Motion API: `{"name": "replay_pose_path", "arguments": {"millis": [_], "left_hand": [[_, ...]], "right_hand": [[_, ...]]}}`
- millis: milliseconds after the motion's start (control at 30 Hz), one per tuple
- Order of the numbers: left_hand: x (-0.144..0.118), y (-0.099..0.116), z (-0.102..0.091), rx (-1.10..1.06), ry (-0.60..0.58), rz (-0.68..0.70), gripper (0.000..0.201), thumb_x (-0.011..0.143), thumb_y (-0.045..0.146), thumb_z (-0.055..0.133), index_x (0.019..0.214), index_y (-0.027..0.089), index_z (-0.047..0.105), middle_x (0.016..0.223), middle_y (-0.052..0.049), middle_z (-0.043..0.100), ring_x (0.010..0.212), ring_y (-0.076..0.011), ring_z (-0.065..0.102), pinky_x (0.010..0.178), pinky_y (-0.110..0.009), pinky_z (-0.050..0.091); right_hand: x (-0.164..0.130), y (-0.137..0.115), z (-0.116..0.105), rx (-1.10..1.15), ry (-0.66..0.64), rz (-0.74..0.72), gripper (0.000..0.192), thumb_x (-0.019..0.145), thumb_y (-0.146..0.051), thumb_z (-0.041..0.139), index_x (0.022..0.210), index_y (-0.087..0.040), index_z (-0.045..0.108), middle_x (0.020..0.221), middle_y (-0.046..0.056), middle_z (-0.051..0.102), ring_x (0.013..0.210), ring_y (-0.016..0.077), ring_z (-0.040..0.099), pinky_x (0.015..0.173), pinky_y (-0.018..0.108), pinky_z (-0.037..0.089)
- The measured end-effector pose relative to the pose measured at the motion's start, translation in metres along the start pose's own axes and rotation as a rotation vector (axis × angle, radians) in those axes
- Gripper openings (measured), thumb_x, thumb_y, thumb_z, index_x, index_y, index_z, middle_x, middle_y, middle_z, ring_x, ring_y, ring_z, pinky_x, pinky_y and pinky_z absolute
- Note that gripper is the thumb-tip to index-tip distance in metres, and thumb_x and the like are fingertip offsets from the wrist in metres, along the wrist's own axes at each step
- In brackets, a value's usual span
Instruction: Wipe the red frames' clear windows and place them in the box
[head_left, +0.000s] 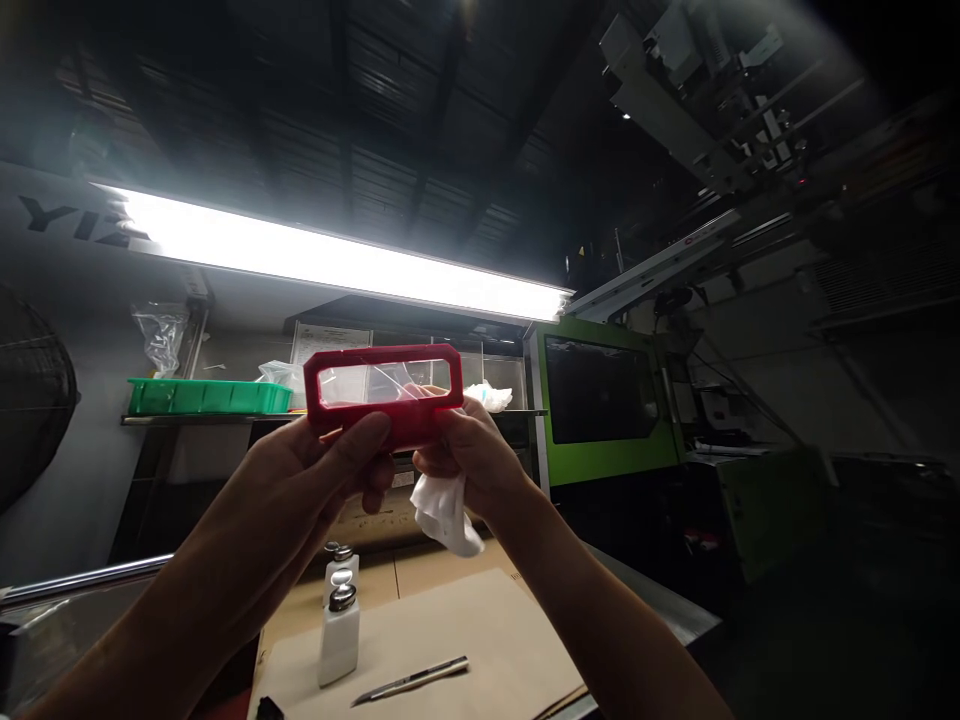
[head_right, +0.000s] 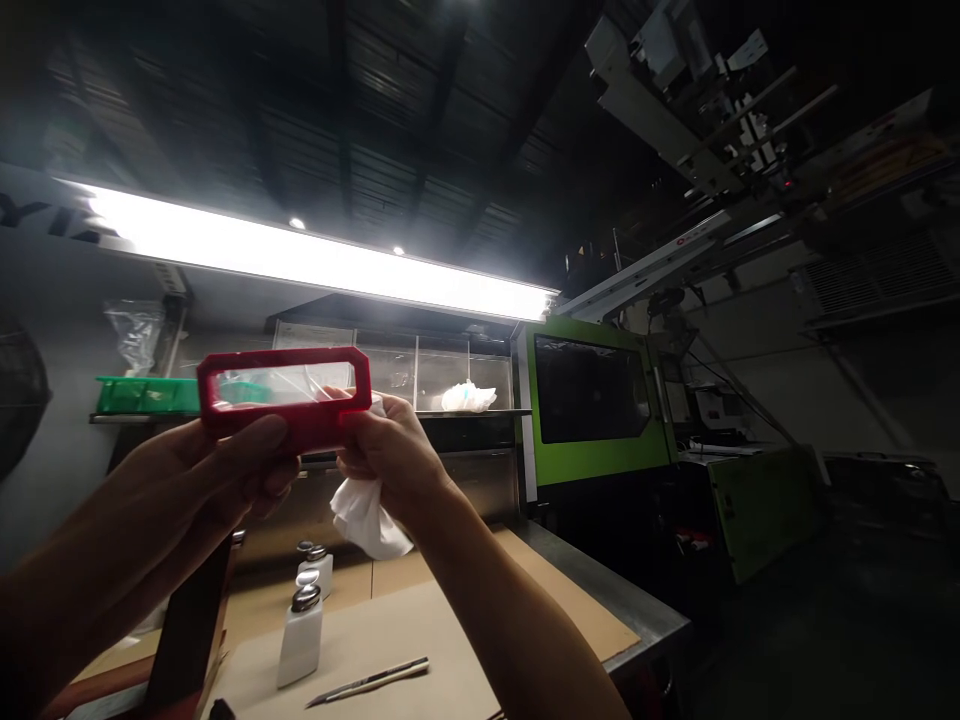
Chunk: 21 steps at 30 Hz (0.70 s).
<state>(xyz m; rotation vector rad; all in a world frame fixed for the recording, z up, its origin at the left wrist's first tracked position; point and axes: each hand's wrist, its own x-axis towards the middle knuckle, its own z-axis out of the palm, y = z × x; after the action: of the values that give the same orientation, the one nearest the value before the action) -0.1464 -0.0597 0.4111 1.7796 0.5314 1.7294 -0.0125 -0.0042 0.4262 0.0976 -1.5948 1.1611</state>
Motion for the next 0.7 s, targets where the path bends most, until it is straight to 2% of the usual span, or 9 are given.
{"name": "replay_pose_path", "arguments": {"millis": [300, 500, 633, 700], "left_hand": [[0.007, 0.009, 0.001, 0.059, -0.017, 0.111, 0.025, 0.067, 0.042, 0.073, 0.060, 0.019, 0.064, 0.049, 0.001, 0.057, 0.044, -0.0073, 0.046, 0.040, -0.016, 0.040], [0.008, 0.013, 0.004, 0.141, -0.020, 0.185, 0.027, 0.067, 0.044, 0.070, 0.061, 0.019, 0.065, 0.049, 0.000, 0.056, 0.044, -0.0087, 0.049, 0.040, -0.017, 0.042], [0.009, 0.012, 0.002, 0.186, -0.001, 0.209, 0.024, 0.070, 0.044, 0.069, 0.080, 0.022, 0.066, 0.050, 0.002, 0.057, 0.045, -0.0089, 0.051, 0.040, -0.017, 0.040], [0.010, 0.011, 0.001, 0.184, 0.003, 0.212, 0.030, 0.070, 0.044, 0.069, 0.090, 0.022, 0.065, 0.051, 0.002, 0.059, 0.045, -0.0098, 0.052, 0.040, -0.018, 0.041]], "right_hand": [[0.002, -0.008, 0.008, -0.104, 0.039, -0.059, 0.012, 0.064, -0.020, 0.059, 0.057, -0.017, 0.049, 0.036, -0.014, 0.032, 0.033, -0.0002, 0.018, 0.037, 0.019, 0.011], [0.004, -0.013, 0.008, -0.173, 0.038, -0.018, 0.013, 0.064, -0.017, 0.058, 0.057, -0.018, 0.047, 0.035, -0.014, 0.030, 0.033, 0.0003, 0.017, 0.037, 0.020, 0.010], [0.007, -0.016, 0.004, -0.224, 0.024, 0.016, 0.016, 0.063, -0.014, 0.060, 0.055, -0.018, 0.046, 0.036, -0.013, 0.032, 0.034, 0.0004, 0.020, 0.037, 0.019, 0.012], [0.008, -0.016, 0.003, -0.238, 0.012, 0.029, 0.021, 0.063, -0.015, 0.061, 0.052, -0.018, 0.043, 0.037, -0.013, 0.032, 0.034, 0.0004, 0.021, 0.037, 0.019, 0.013]]}}
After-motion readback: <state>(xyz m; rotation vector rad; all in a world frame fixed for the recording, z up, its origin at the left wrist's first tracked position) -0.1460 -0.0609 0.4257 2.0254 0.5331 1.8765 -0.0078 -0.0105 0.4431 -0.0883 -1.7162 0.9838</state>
